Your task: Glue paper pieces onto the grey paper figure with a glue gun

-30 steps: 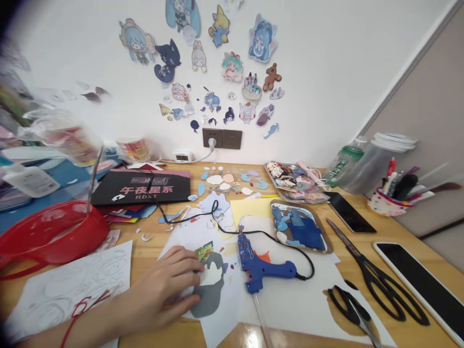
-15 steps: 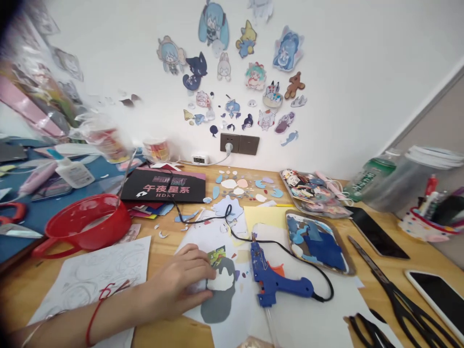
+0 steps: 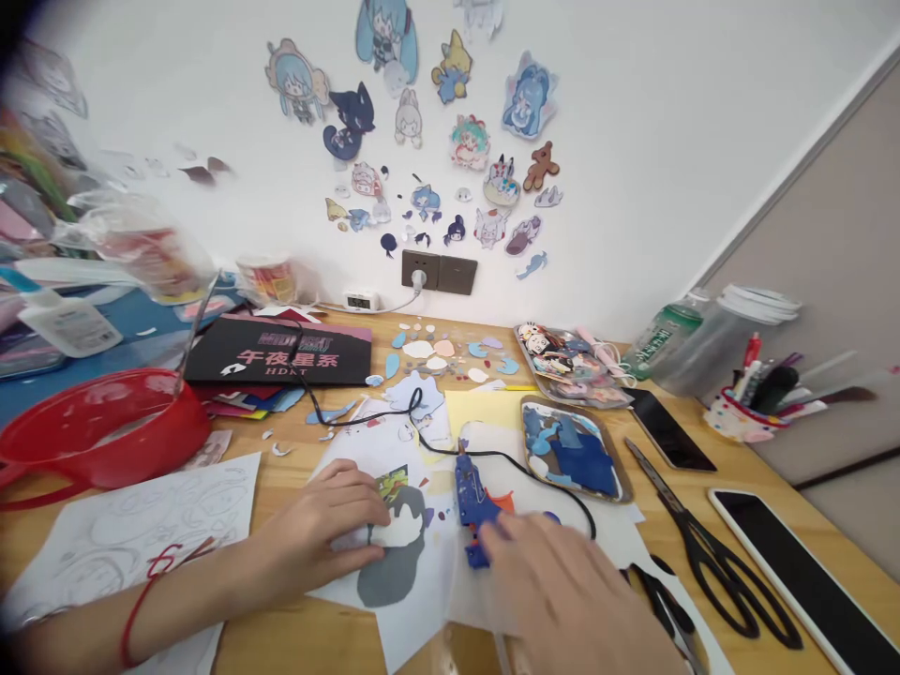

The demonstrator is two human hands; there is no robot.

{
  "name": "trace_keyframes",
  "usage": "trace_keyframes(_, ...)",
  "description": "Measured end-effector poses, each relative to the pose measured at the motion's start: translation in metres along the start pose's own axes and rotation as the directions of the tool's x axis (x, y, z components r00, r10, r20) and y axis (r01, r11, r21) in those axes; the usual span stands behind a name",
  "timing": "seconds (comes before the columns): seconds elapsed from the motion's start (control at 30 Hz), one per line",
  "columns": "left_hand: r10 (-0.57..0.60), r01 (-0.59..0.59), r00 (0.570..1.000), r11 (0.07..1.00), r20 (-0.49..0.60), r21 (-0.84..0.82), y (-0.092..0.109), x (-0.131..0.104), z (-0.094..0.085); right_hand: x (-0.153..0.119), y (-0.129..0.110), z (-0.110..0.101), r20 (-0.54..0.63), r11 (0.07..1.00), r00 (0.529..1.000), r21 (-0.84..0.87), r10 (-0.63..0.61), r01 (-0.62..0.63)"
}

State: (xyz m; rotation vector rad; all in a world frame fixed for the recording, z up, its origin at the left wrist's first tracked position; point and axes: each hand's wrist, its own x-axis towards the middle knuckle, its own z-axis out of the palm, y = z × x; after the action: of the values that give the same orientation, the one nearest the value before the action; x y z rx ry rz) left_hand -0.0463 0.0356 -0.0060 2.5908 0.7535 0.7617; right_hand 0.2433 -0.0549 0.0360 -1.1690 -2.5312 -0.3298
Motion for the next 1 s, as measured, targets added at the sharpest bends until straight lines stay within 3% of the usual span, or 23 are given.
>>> trace_keyframes(0.07, 0.008, -0.007, 1.0, 1.0, -0.027, 0.005, -0.001, 0.0, 0.001, 0.009, 0.017, 0.015, 0.051, 0.979, 0.999, -0.204, 0.011, 0.0)
trace_keyframes(0.13, 0.021, -0.02, 0.998, 1.0, -0.056, 0.009, -0.001, 0.0, 0.002, 0.012, 0.028, 0.033, 0.117, 0.973, 0.992, -0.23, 0.052, -0.024)
trace_keyframes(0.23, 0.065, -0.062, 0.994, 0.997, -0.089, 0.034, -0.001, -0.001, 0.004, 0.015, 0.032, 0.05, 0.17, 0.985, 0.977, -0.134, 0.131, -0.108)
trace_keyframes(0.37, 0.094, -0.089, 0.991, 0.995, -0.091, 0.053, -0.001, -0.002, 0.004, 0.022, 0.026, 0.05, 0.222, 0.968, 0.951, 0.077, 0.216, -0.238)
trace_keyframes(0.43, 0.045, -0.045, 0.993, 0.999, -0.111, 0.009, -0.002, -0.002, 0.004, 0.026, 0.024, 0.045, 0.213, 0.95, 0.946, 0.142, 0.246, -0.279)
trace_keyframes(0.5, -0.114, 0.099, 0.982, 0.99, -0.149, -0.104, -0.003, -0.001, 0.003, 0.029, 0.025, 0.04, 0.165, 0.933, 0.946, 0.186, 0.279, -0.308)
trace_keyframes(0.57, -0.373, 0.316, 0.914, 0.901, -0.16, -0.297, -0.003, 0.003, 0.002, 0.034, 0.027, 0.034, 0.078, 0.916, 0.951, 0.254, 0.3, -0.31)
trace_keyframes(0.63, -0.601, 0.474, 0.793, 0.709, -0.096, -0.523, -0.002, 0.008, 0.0, 0.043, 0.029, 0.028, -0.038, 0.897, 0.949, 0.34, 0.312, -0.281)
trace_keyframes(0.67, -0.672, 0.504, 0.74, 0.596, -0.044, -0.624, -0.001, 0.01, -0.002, 0.049, 0.029, 0.025, -0.09, 0.885, 0.944, 0.385, 0.318, -0.261)
trace_keyframes(0.73, -0.739, 0.498, 0.671, 0.391, 0.059, -0.774, 0.0, 0.013, -0.003, 0.063, 0.026, 0.02, -0.15, 0.851, 0.932, 0.475, 0.33, -0.224)
trace_keyframes(0.83, -0.77, 0.445, 0.622, 0.198, 0.143, -0.873, 0.0, 0.014, -0.002, 0.079, 0.017, 0.021, -0.117, 0.787, 0.931, 0.577, 0.347, -0.221)
trace_keyframes(1.0, -0.766, 0.369, 0.624, 0.114, 0.155, -0.923, -0.003, 0.012, 0.002, 0.078, 0.004, 0.038, -0.063, 0.759, 0.964, 0.631, 0.258, -0.162)
